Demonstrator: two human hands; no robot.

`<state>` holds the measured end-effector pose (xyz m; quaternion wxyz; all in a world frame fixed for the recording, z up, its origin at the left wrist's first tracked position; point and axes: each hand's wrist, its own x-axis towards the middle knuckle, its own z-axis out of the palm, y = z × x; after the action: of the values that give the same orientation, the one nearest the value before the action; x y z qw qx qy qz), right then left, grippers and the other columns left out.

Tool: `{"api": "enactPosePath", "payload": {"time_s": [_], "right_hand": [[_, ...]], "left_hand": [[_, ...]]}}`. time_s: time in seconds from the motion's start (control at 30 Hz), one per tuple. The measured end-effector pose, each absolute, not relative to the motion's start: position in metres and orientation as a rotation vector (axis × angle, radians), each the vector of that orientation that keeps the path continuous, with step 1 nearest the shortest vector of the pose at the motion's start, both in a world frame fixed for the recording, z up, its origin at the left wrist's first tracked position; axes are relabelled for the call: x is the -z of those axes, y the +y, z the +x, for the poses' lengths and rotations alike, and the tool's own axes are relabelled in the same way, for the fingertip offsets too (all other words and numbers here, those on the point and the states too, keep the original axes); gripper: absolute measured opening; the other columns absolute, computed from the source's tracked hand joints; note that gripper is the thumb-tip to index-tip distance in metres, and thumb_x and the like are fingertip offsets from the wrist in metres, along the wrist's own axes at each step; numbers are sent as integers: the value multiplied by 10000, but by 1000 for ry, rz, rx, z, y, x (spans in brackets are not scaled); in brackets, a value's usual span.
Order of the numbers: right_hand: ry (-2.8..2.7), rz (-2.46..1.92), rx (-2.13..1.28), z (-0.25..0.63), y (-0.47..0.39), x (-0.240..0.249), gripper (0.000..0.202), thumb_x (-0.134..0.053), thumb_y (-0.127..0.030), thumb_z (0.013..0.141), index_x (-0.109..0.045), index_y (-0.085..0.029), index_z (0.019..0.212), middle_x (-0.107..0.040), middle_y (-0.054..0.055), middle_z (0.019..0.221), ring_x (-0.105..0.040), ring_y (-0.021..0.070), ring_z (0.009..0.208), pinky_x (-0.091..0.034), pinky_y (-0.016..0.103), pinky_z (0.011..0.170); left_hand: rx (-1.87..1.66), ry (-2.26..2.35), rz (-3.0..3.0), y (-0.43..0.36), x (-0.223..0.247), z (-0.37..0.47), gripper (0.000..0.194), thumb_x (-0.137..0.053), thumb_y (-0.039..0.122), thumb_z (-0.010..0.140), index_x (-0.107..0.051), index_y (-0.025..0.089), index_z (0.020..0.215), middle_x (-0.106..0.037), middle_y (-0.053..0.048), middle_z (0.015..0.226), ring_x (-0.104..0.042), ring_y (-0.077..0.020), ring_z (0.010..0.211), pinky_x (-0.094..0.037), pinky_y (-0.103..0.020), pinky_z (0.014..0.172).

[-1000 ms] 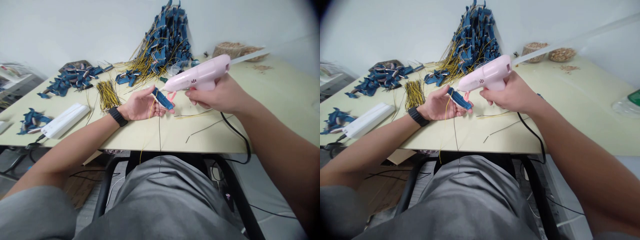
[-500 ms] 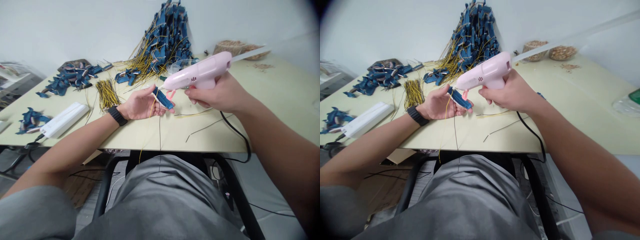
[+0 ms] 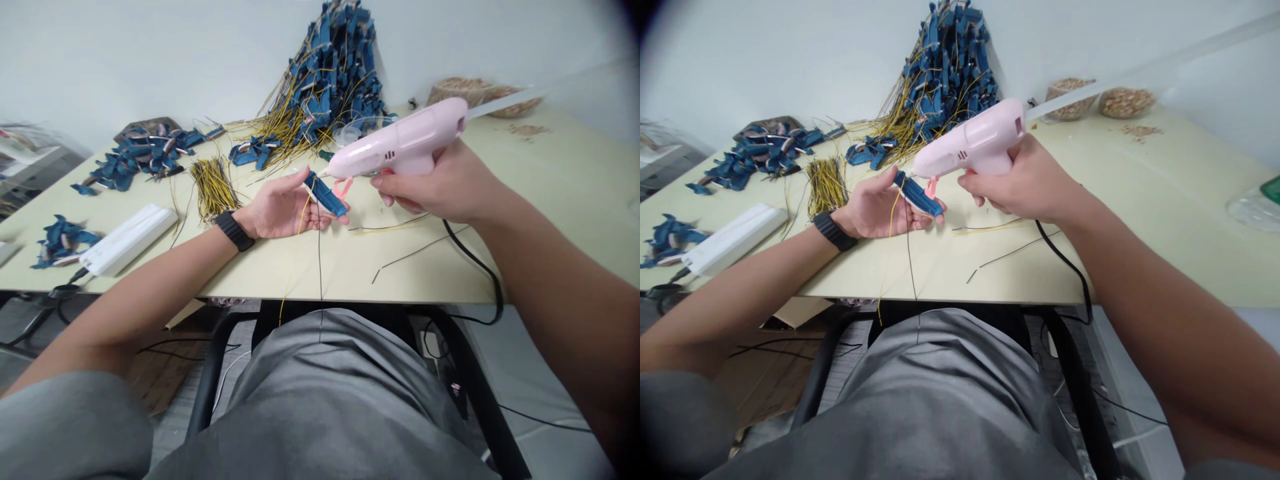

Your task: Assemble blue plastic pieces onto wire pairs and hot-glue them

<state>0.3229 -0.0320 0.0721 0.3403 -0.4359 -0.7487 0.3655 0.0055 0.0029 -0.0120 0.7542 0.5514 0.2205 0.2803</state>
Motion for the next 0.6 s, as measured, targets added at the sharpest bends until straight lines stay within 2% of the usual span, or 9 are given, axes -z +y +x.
{"api": "enactPosePath", "payload": {"time_s": [0.13,0.3,0.4,0.53,0.6], "right_hand": [[-1945,-1163,-964,324,-33,-77,327,-995,-232,993,-756,-277,774,-628,-9,623,-513,165,598,-407,341,557],[-1929,-1162,-984,324,-33,-78,328,-947,-127,989,-769,-274,756,-572,-30,554,-501,167,564,-385,352,554],[-1934,-1186,-976,323,-34,-79,353,-919,-118,1035,-757,-271,761,-582,-33,563,-499,165,561,-394,354,568],[-1932,-1185,-993,325,-34,-80,322,-903,-93,1036,-775,-259,791,-582,-29,554,-499,164,559,-390,352,567],[-1944,-1153,-1020,326,-34,-80,285,-935,-133,1039,-792,-257,826,-571,-30,550,-511,170,570,-392,348,566]], "left_hand": [[-636,502,1192,2,13,6,848,-576,816,1287,-883,29,1363,-939,-340,1387,-839,-229,919,-648,-349,932],[-636,524,1185,-1,10,7,829,-554,794,1297,-874,34,1371,-943,-312,1353,-820,-239,938,-637,-361,960],[-654,563,1210,-2,10,8,863,-542,824,1281,-863,33,1409,-939,-311,1351,-831,-257,952,-627,-394,987],[-662,538,1198,-3,10,7,755,-614,741,1278,-858,35,1389,-940,-307,1346,-829,-249,955,-628,-375,966],[-663,530,1203,-3,10,7,745,-632,756,1269,-862,55,1369,-941,-300,1347,-843,-258,967,-628,-369,941]]}}
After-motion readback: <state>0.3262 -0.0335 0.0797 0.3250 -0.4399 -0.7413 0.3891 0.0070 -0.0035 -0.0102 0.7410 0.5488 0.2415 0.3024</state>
